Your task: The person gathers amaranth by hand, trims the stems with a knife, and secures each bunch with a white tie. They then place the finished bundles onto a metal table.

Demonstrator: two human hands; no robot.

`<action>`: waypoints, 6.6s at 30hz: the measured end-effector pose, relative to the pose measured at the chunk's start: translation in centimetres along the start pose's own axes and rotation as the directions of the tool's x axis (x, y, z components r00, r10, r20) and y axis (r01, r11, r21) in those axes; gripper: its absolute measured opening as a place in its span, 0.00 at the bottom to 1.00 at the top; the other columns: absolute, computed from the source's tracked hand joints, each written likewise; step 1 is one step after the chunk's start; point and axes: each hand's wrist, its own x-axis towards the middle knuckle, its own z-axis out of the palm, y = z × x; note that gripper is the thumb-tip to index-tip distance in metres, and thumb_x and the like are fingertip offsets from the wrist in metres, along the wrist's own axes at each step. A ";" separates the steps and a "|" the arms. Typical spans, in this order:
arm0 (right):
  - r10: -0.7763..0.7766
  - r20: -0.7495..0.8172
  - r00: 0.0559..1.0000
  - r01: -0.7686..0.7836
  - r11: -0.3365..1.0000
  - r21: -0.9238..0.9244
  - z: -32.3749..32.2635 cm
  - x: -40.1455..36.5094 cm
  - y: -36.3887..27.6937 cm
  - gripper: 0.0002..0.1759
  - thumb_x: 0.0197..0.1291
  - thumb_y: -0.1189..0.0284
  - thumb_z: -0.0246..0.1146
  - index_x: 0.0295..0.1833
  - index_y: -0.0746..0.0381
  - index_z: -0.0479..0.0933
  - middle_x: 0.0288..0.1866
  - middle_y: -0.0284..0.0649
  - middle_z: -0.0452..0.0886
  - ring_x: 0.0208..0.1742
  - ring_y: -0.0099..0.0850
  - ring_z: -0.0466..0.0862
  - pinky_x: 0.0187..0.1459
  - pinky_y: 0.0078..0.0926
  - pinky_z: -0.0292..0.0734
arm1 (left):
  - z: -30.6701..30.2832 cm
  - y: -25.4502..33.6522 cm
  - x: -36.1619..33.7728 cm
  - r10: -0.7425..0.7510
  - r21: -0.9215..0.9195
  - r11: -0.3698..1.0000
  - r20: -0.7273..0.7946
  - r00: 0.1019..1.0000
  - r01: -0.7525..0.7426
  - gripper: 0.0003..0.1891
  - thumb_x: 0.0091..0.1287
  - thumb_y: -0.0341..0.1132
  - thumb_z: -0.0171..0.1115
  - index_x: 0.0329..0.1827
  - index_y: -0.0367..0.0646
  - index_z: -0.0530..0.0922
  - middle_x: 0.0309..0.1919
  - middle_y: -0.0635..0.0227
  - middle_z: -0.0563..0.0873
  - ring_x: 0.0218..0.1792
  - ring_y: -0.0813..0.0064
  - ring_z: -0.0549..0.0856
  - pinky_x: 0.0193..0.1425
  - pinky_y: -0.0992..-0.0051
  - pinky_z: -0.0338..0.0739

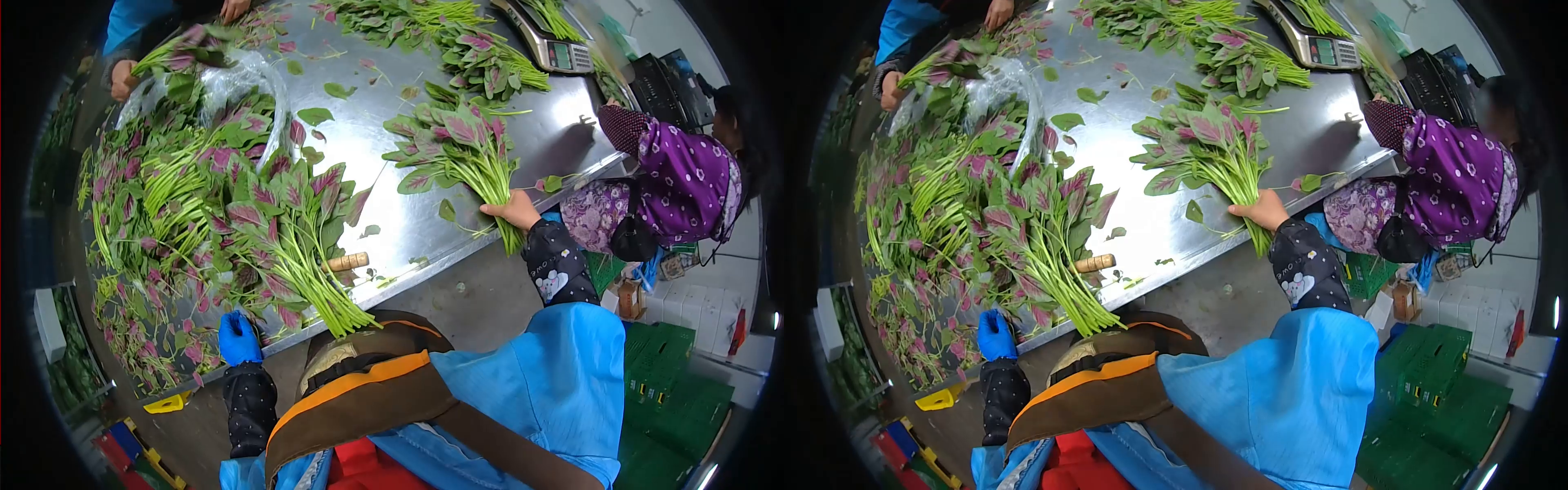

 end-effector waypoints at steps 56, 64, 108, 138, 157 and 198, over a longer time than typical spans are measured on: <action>-0.495 0.689 0.529 0.097 0.842 0.531 31.3 -13.7 -22.1 0.15 0.63 0.69 0.60 0.51 0.65 0.70 0.41 0.38 0.78 0.43 0.28 0.80 0.46 0.26 0.76 | -5.2 17.6 5.9 -0.132 -0.226 0.709 0.888 0.440 0.668 0.21 0.54 0.44 0.70 0.40 0.33 0.80 0.26 0.58 0.84 0.18 0.68 0.82 0.20 0.68 0.77; -0.539 0.701 0.466 0.595 0.778 0.203 16.0 -14.3 -29.5 0.43 0.53 0.63 0.70 0.69 0.63 0.55 0.60 0.46 0.70 0.50 0.32 0.81 0.44 0.28 0.78 | -9.5 15.0 11.2 0.454 0.275 0.668 0.587 0.671 -0.692 0.16 0.52 0.46 0.69 0.38 0.46 0.81 0.28 0.59 0.85 0.31 0.62 0.85 0.35 0.64 0.78; -0.270 0.733 0.624 0.755 0.450 -0.477 19.3 -11.8 -25.7 0.17 0.44 0.67 0.65 0.41 0.63 0.76 0.33 0.49 0.81 0.35 0.40 0.83 0.38 0.38 0.77 | -9.2 11.3 9.8 0.513 -0.434 0.835 0.390 0.765 -0.338 0.42 0.51 0.35 0.74 0.69 0.42 0.60 0.64 0.61 0.69 0.65 0.68 0.67 0.69 0.68 0.60; -0.315 0.948 0.041 -0.249 0.916 0.315 13.4 -12.6 -20.2 0.22 0.50 0.78 0.67 0.50 0.64 0.67 0.34 0.34 0.73 0.34 0.21 0.75 0.30 0.21 0.72 | -6.7 21.9 7.0 0.583 -0.547 0.763 0.351 0.733 -0.345 0.29 0.40 0.40 0.80 0.42 0.39 0.74 0.40 0.63 0.79 0.44 0.70 0.77 0.52 0.70 0.71; -0.328 0.943 0.049 -0.240 0.913 0.330 17.8 -10.5 -15.5 0.24 0.50 0.72 0.68 0.51 0.65 0.68 0.37 0.32 0.74 0.31 0.17 0.75 0.28 0.14 0.70 | -6.5 21.4 5.9 0.685 -0.043 0.594 0.552 0.477 -0.803 0.34 0.38 0.59 0.73 0.47 0.49 0.81 0.53 0.64 0.77 0.61 0.55 0.68 0.69 0.47 0.45; -0.178 0.969 0.170 -0.216 0.953 0.213 19.7 -9.6 -13.3 0.31 0.52 0.64 0.66 0.61 0.65 0.69 0.48 0.33 0.74 0.40 0.18 0.72 0.39 0.13 0.64 | -4.3 14.9 6.8 0.536 -0.548 0.832 0.751 0.385 -0.090 0.14 0.55 0.34 0.70 0.45 0.43 0.83 0.39 0.68 0.85 0.41 0.79 0.80 0.51 0.78 0.73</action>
